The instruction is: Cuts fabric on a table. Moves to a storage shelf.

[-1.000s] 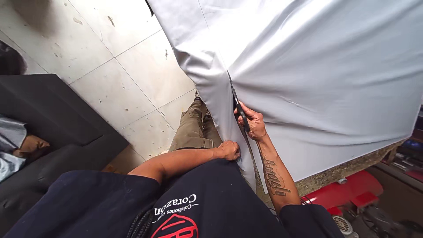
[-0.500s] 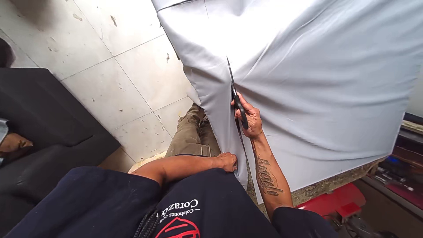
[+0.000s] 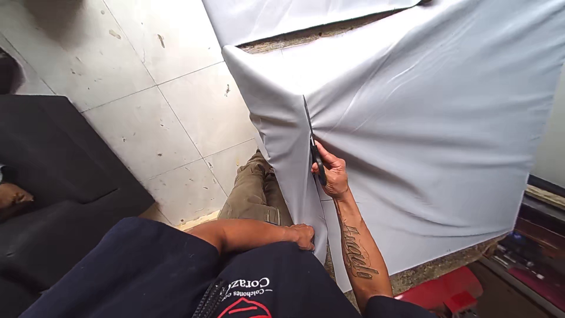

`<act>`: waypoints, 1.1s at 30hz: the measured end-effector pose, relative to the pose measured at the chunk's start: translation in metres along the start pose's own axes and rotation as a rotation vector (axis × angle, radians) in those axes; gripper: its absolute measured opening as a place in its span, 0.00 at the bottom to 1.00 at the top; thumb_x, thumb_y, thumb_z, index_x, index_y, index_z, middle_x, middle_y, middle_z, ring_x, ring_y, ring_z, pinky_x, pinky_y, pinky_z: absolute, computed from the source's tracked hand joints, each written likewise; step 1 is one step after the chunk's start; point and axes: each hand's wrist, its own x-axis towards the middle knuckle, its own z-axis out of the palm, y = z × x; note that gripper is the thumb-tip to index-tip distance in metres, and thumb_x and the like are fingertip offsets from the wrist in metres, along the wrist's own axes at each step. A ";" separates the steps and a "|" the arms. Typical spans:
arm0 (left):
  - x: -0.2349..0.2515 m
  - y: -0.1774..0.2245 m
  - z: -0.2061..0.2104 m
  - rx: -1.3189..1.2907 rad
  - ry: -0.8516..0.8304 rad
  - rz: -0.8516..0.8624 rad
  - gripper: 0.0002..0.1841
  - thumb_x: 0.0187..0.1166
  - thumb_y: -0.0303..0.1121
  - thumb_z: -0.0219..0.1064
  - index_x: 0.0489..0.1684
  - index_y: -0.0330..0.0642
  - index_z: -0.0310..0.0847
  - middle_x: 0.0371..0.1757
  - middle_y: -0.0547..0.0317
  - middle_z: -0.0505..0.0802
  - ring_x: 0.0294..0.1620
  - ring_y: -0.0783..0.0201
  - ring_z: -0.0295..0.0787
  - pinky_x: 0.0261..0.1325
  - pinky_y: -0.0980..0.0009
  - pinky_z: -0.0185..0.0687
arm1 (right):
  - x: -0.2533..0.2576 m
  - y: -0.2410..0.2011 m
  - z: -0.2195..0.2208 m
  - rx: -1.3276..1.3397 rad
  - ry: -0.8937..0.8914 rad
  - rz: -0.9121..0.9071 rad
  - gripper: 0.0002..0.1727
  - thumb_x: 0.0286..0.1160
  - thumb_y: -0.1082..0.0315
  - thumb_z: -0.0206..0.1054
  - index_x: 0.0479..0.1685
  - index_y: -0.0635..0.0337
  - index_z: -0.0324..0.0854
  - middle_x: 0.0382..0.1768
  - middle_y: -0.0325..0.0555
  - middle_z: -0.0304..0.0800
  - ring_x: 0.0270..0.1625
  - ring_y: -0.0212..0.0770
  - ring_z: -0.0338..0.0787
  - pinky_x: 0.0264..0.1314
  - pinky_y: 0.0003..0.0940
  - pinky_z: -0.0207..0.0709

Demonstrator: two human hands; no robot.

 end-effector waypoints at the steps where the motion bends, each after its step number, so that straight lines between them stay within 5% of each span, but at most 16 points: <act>1: 0.001 0.000 -0.001 -0.009 -0.013 -0.004 0.26 0.84 0.50 0.65 0.51 0.29 0.86 0.51 0.31 0.92 0.59 0.34 0.89 0.62 0.31 0.80 | 0.000 -0.002 -0.001 0.017 -0.035 0.002 0.33 0.75 0.73 0.68 0.80 0.80 0.67 0.72 0.50 0.84 0.55 0.26 0.88 0.61 0.25 0.83; 4: -0.001 0.006 -0.007 -0.047 -0.063 -0.034 0.26 0.85 0.49 0.65 0.53 0.26 0.85 0.54 0.28 0.91 0.62 0.33 0.88 0.64 0.30 0.77 | -0.002 -0.015 -0.001 0.040 -0.108 0.025 0.39 0.80 0.60 0.65 0.84 0.80 0.59 0.73 0.41 0.81 0.55 0.20 0.82 0.62 0.21 0.77; 7: -0.002 0.010 -0.011 -0.059 -0.079 -0.045 0.27 0.85 0.50 0.65 0.53 0.26 0.85 0.55 0.27 0.91 0.61 0.33 0.88 0.64 0.31 0.77 | -0.010 -0.021 -0.002 0.023 -0.125 0.056 0.41 0.81 0.57 0.63 0.85 0.80 0.55 0.76 0.43 0.78 0.56 0.20 0.81 0.62 0.19 0.76; 13: 0.001 0.008 -0.013 -0.077 -0.088 -0.034 0.28 0.85 0.50 0.65 0.53 0.25 0.85 0.55 0.27 0.90 0.62 0.33 0.88 0.64 0.31 0.77 | -0.034 -0.025 -0.007 0.018 -0.089 0.164 0.40 0.82 0.58 0.62 0.85 0.78 0.55 0.62 0.39 0.81 0.48 0.24 0.80 0.52 0.20 0.77; 20: -0.001 0.008 -0.016 -0.104 -0.088 -0.036 0.28 0.84 0.51 0.66 0.52 0.25 0.85 0.53 0.28 0.91 0.59 0.34 0.89 0.62 0.30 0.78 | -0.044 -0.034 -0.002 0.008 -0.109 0.169 0.44 0.82 0.49 0.63 0.87 0.75 0.56 0.67 0.42 0.80 0.48 0.25 0.80 0.50 0.22 0.77; 33: -0.003 0.011 -0.022 -0.093 -0.123 -0.034 0.28 0.85 0.50 0.64 0.55 0.25 0.84 0.55 0.28 0.91 0.62 0.34 0.88 0.64 0.31 0.77 | -0.006 -0.035 0.014 -0.003 -0.031 0.080 0.33 0.80 0.72 0.65 0.82 0.80 0.63 0.64 0.48 0.86 0.42 0.27 0.85 0.46 0.25 0.84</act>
